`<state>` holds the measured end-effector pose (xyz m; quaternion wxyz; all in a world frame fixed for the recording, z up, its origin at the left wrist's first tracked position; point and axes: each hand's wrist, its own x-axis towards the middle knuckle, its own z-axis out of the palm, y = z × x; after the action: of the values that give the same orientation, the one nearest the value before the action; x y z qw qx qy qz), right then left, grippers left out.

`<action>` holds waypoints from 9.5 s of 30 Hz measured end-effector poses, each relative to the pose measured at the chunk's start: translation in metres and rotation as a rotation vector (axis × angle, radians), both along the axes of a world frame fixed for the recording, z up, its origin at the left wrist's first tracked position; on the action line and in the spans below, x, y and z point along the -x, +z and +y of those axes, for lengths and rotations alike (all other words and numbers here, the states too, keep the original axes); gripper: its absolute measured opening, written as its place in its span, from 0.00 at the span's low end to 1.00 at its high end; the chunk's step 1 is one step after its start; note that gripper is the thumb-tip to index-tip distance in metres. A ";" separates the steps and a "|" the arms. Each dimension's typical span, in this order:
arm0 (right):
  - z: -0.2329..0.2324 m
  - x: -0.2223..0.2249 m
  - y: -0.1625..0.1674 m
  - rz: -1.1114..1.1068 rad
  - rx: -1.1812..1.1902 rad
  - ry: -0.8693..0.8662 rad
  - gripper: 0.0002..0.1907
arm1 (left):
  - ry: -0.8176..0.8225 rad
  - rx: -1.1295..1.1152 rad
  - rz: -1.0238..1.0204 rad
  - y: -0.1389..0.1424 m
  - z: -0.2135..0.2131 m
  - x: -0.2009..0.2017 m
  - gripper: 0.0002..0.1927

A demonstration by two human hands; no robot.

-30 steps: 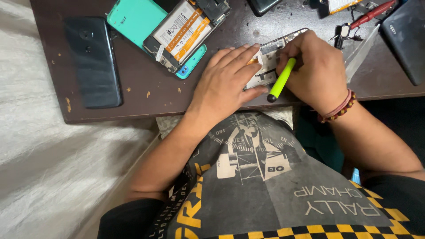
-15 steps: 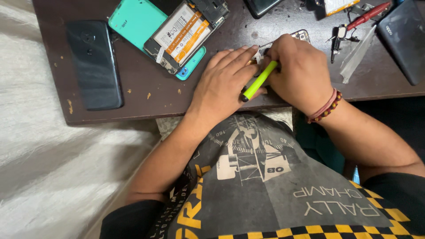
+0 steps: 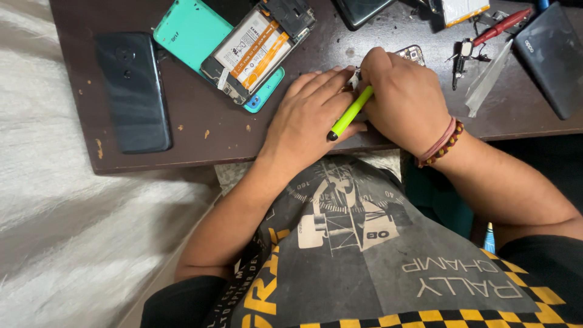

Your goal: The person repairs a disassembled smartphone lying on a wooden table, using a green-handled screwdriver to work on the internal components while holding the phone steady with the other hand. Other disassembled phones and tools are scattered on the table around the work area.

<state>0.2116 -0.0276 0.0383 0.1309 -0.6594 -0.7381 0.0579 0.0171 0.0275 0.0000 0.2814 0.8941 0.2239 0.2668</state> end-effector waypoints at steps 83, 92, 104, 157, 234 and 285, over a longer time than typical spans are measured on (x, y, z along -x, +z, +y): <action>-0.046 -0.035 -0.002 0.188 -0.197 -0.102 0.07 | -0.002 -0.016 -0.031 -0.002 0.002 0.002 0.23; -0.049 -0.026 0.000 0.290 -0.291 0.028 0.08 | 0.004 -0.018 -0.033 -0.001 0.002 0.002 0.23; -0.056 -0.027 -0.031 0.619 -0.267 -0.033 0.13 | -0.001 -0.015 -0.036 -0.003 0.002 0.003 0.23; -0.059 -0.021 -0.028 0.452 -0.240 -0.044 0.11 | 0.005 -0.007 -0.024 -0.003 0.000 0.001 0.25; -0.054 -0.024 -0.028 0.536 -0.217 -0.028 0.11 | -0.008 -0.018 -0.021 -0.001 0.000 0.002 0.23; -0.048 -0.017 -0.034 0.526 -0.241 -0.072 0.10 | 0.001 -0.022 -0.036 -0.003 0.001 0.003 0.22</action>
<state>0.2283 -0.0758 0.0040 0.3973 -0.6270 -0.6565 0.1343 0.0146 0.0287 -0.0032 0.2753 0.8921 0.2163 0.2855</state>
